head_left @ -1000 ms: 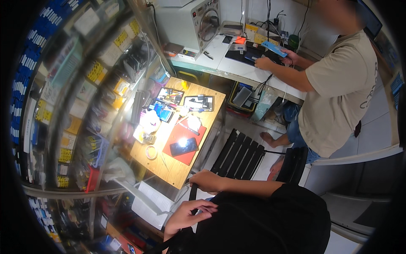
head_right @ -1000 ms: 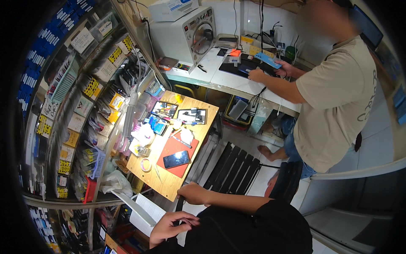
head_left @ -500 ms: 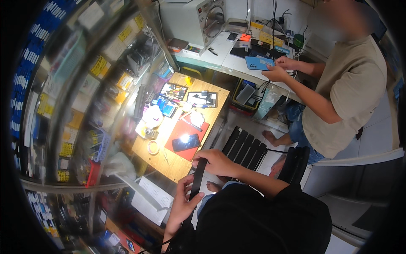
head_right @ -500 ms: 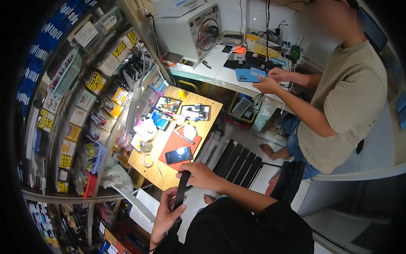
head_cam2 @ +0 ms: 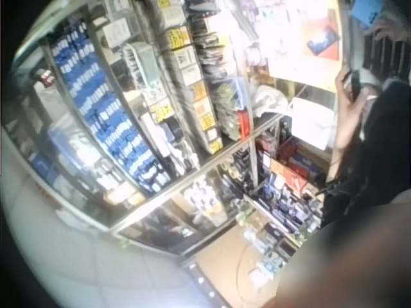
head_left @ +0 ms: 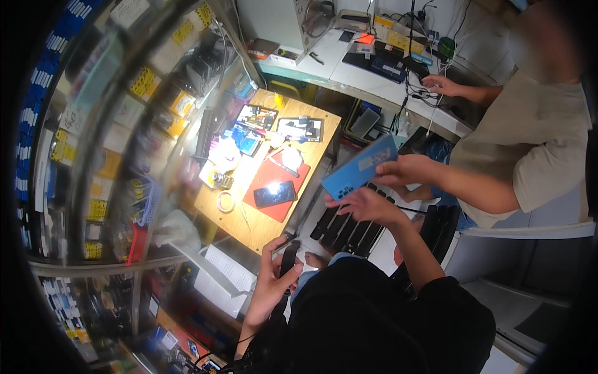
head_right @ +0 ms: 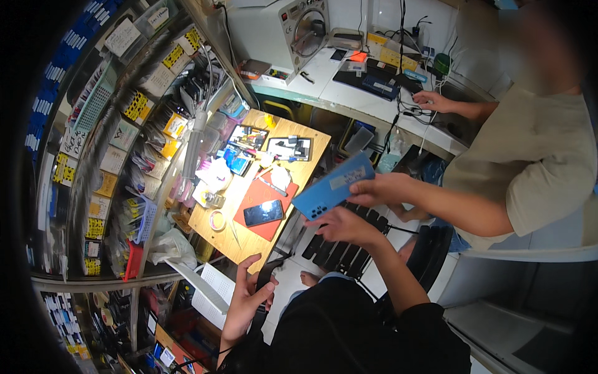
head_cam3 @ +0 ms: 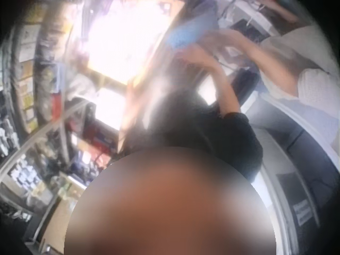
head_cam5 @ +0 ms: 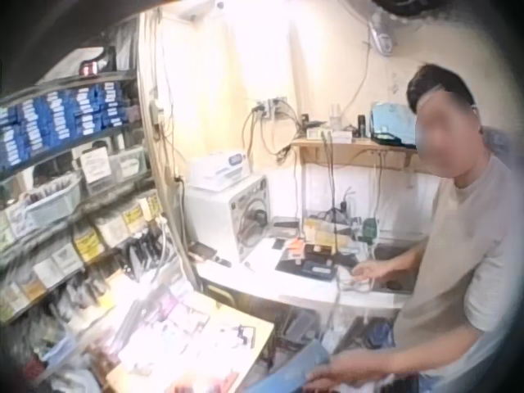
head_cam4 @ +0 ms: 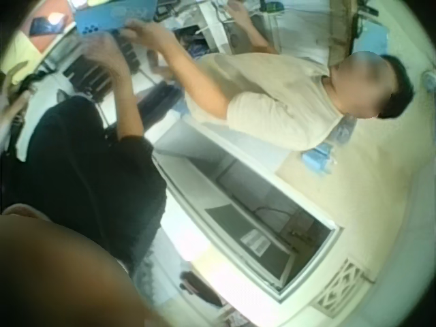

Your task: The person disassembles a blue smartphone, removes the back cover, and uses a screwdriver to work on the internal components. They handle multiple phone parts and tools on a cluttered workbench.

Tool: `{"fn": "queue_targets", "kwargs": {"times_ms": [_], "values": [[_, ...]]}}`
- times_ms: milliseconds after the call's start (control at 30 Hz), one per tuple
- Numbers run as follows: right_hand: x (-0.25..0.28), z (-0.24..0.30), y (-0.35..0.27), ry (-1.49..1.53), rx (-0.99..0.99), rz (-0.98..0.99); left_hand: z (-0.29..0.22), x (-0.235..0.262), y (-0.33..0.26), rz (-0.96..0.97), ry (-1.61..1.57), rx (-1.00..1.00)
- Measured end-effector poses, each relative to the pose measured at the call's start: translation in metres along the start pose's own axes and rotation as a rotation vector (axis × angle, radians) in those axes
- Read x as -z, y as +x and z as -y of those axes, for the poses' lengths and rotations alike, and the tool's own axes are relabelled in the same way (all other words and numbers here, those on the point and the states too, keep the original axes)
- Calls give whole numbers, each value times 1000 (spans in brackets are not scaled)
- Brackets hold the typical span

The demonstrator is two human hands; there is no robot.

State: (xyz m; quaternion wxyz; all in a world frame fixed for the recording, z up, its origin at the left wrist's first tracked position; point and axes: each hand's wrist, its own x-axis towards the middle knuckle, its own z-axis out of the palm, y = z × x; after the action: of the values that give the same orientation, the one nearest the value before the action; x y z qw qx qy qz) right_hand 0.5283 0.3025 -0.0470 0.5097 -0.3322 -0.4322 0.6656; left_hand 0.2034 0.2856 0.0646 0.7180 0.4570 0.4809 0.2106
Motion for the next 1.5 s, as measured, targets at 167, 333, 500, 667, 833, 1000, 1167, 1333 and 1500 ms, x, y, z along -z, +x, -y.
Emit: {"fn": "queue_targets", "kwargs": {"times_ms": [167,333,500,667,833,1000,1167,1333,1500], "values": [[-32,-36,-13,567,64,-315,3,0,5,24,20,16],[-49,-30,-11,424,205,-274,1,-2,5,0,36,21],[-89,-9,-7,154,70,-217,-1,-2,-5,-36,-79,-95],[-125,14,50,-368,507,-13,4,16,-32,7,-184,-206],[-186,22,87,-918,624,183,19,33,-79,-111,-381,-306],[-266,-5,118,-1010,777,294,54,58,-112,-389,-413,-417],[-360,-58,118,-560,435,279,94,101,-171,-642,-448,-514],[-444,-96,113,2,-373,381,129,147,-238,-833,-514,-627],[-550,-126,84,-171,-329,722,167,188,-308,-1031,-546,-644]]}}
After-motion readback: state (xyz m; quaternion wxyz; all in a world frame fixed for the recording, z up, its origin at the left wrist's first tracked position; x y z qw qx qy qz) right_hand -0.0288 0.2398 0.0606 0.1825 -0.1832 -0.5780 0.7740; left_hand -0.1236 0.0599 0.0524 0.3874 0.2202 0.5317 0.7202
